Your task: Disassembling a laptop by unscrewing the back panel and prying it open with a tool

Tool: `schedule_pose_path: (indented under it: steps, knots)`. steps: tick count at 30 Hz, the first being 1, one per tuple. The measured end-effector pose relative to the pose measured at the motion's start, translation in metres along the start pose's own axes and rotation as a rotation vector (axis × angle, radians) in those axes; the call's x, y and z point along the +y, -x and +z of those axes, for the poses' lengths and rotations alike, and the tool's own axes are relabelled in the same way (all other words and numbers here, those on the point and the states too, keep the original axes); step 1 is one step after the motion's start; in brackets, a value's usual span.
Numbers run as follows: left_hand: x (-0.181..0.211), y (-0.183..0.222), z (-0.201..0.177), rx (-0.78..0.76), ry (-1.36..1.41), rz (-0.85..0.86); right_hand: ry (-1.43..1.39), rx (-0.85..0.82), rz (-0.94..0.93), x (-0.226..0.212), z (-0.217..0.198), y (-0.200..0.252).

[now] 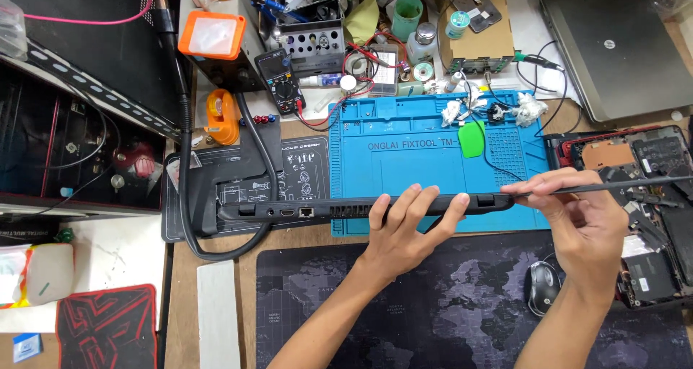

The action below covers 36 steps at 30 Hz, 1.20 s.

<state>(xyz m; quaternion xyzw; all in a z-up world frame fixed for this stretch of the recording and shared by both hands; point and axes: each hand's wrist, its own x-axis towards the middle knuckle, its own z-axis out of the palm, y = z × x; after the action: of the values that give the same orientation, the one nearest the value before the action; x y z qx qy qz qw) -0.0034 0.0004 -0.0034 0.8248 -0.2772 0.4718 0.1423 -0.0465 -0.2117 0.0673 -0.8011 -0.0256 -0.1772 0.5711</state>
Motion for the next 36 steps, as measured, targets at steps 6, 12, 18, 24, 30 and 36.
schedule_pose_path:
  steps: [6, 12, 18, 24, 30, 36]
  knots:
    - [-0.001, 0.0, -0.001, -0.027, 0.004, 0.004, 0.069, 0.015, 0.018, -0.003, 0.001, -0.001]
    - [0.0, 0.0, 0.0, -0.021, 0.001, -0.003, 0.08, -0.007, -0.003, -0.008, 0.002, -0.004]
    - [0.0, 0.0, 0.004, -0.031, 0.023, -0.011, 0.025, -0.06, 0.016, 0.002, -0.002, -0.013]
    - [0.003, 0.008, 0.006, 0.02, -0.011, 0.017, -0.185, -0.235, 0.188, 0.031, -0.024, -0.028]
    - [0.001, 0.007, 0.005, 0.051, -0.037, 0.034, -0.208, -0.333, 0.261, 0.035, -0.031, -0.038]
    - [0.0, 0.001, 0.005, 0.044, -0.038, 0.033, -0.085, -0.355, 0.295, 0.02, -0.03, -0.047]
